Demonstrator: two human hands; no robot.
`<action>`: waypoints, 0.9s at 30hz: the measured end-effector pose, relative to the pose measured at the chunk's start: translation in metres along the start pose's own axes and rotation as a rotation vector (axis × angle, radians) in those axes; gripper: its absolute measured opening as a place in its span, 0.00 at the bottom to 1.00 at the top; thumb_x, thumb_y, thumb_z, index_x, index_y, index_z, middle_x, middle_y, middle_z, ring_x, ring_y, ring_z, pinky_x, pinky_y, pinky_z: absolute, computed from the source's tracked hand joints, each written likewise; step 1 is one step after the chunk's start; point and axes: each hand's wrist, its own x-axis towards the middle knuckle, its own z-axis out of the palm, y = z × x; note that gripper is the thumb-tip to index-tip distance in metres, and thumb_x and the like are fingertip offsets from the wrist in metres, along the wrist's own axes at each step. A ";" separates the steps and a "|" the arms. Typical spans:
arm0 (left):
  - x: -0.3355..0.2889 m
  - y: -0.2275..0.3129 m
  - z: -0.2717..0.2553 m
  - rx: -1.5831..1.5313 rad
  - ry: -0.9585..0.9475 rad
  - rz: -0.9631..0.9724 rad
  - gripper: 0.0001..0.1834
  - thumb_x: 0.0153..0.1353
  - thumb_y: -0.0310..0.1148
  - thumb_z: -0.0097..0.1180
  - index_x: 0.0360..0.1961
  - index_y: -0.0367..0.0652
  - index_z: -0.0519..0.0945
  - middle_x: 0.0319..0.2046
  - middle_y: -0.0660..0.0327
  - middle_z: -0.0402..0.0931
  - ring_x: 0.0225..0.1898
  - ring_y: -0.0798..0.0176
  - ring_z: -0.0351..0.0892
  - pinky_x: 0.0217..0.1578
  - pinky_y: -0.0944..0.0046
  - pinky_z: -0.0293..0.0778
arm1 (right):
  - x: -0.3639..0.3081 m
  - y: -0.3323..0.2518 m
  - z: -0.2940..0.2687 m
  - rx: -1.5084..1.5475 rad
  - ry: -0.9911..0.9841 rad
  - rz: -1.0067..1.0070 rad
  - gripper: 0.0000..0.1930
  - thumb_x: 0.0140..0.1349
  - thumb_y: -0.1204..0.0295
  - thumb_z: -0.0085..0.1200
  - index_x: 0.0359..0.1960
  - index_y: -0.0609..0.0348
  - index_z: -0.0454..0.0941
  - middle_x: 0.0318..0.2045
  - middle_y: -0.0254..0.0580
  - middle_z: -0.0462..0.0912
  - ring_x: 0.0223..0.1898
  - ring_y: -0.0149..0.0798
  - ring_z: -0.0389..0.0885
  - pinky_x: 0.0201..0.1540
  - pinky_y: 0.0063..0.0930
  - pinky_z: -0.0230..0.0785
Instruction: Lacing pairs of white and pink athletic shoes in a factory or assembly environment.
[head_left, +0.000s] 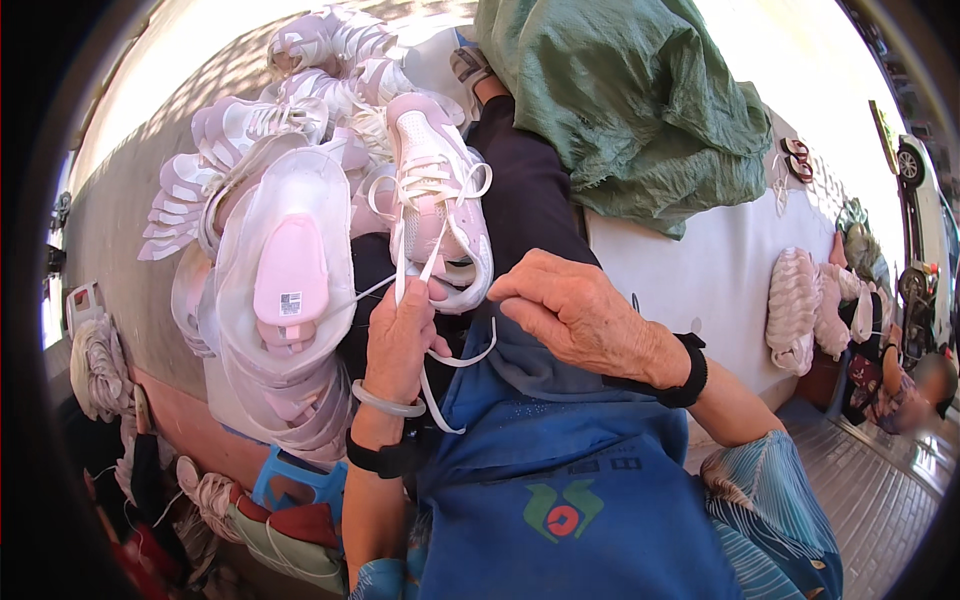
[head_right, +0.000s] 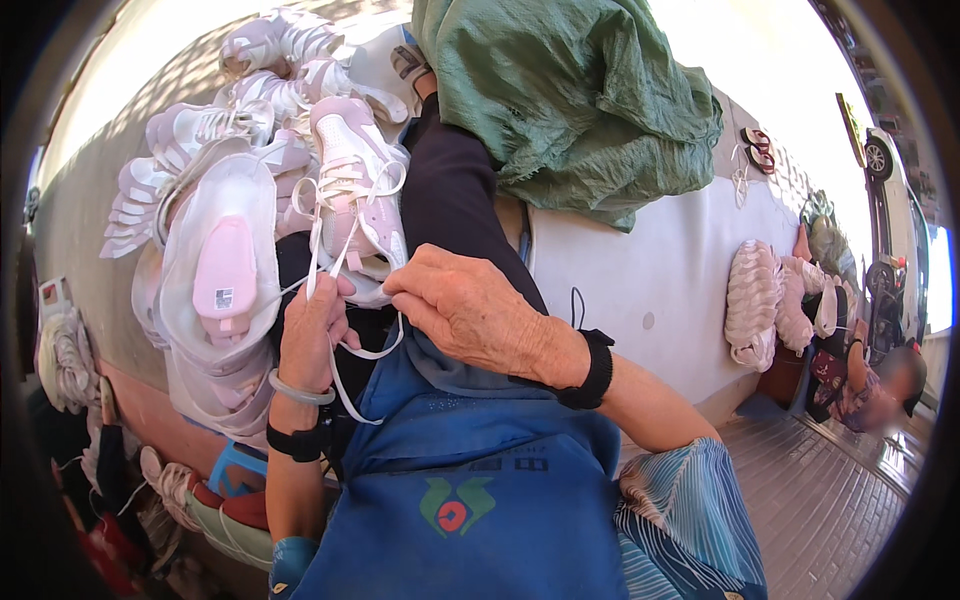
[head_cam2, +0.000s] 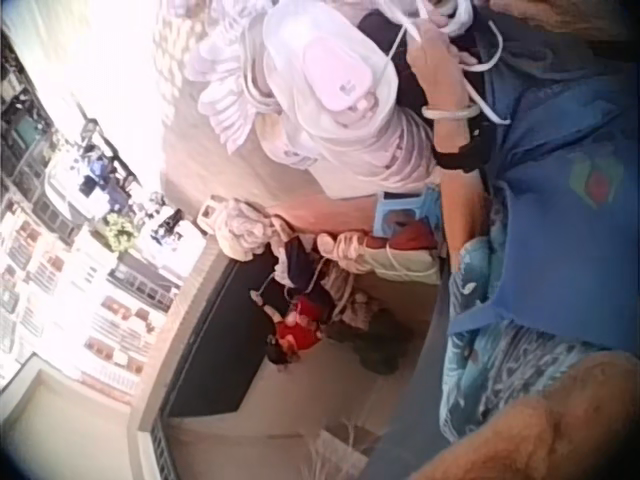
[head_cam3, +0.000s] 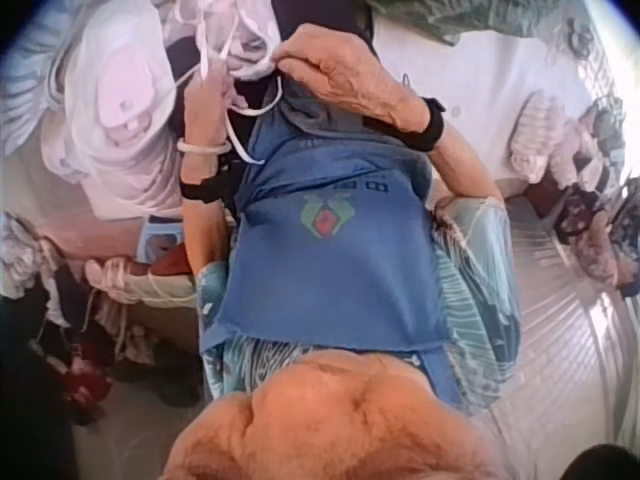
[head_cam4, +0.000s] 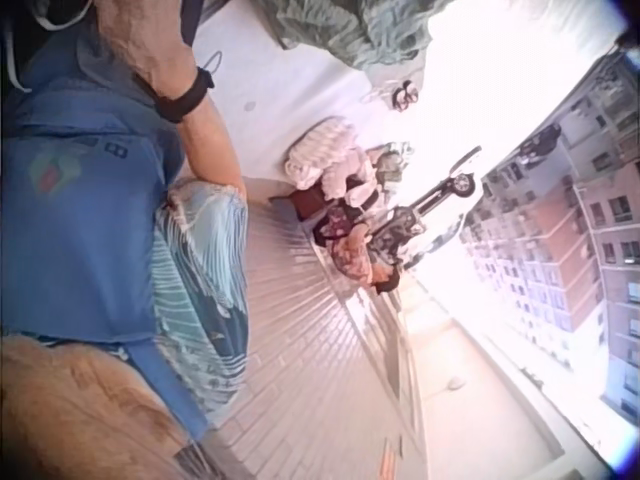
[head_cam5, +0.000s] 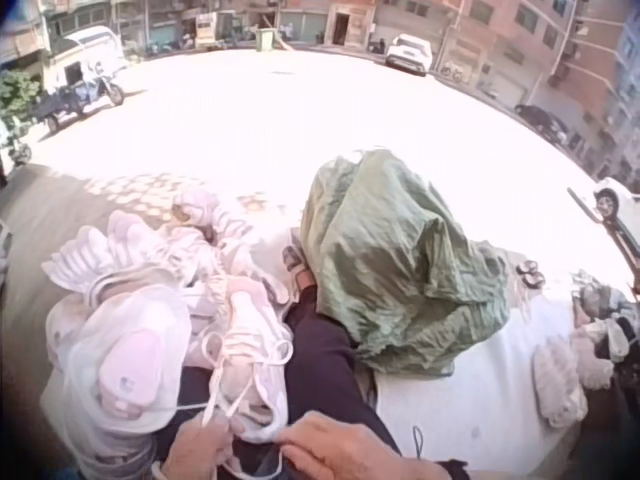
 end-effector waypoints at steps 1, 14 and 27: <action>-0.003 -0.002 0.003 0.308 0.061 0.021 0.18 0.73 0.41 0.39 0.39 0.39 0.76 0.19 0.66 0.62 0.22 0.71 0.69 0.26 0.63 0.76 | 0.001 0.004 0.000 -0.056 -0.004 0.058 0.07 0.62 0.72 0.53 0.37 0.62 0.78 0.31 0.46 0.78 0.34 0.49 0.78 0.38 0.39 0.72; -0.014 -0.010 0.013 0.778 0.011 0.356 0.14 0.69 0.38 0.47 0.38 0.36 0.74 0.25 0.61 0.76 0.24 0.58 0.75 0.27 0.59 0.71 | 0.034 0.023 0.040 0.172 -0.007 0.243 0.13 0.63 0.65 0.53 0.29 0.65 0.80 0.24 0.49 0.76 0.29 0.48 0.77 0.34 0.37 0.69; -0.026 0.071 -0.069 -0.475 0.137 0.389 0.15 0.73 0.40 0.41 0.33 0.42 0.73 0.36 0.61 0.70 0.48 0.60 0.71 0.58 0.54 0.62 | 0.008 0.052 -0.015 0.453 0.097 0.723 0.13 0.68 0.65 0.49 0.32 0.61 0.78 0.21 0.29 0.74 0.17 0.20 0.72 0.16 0.15 0.64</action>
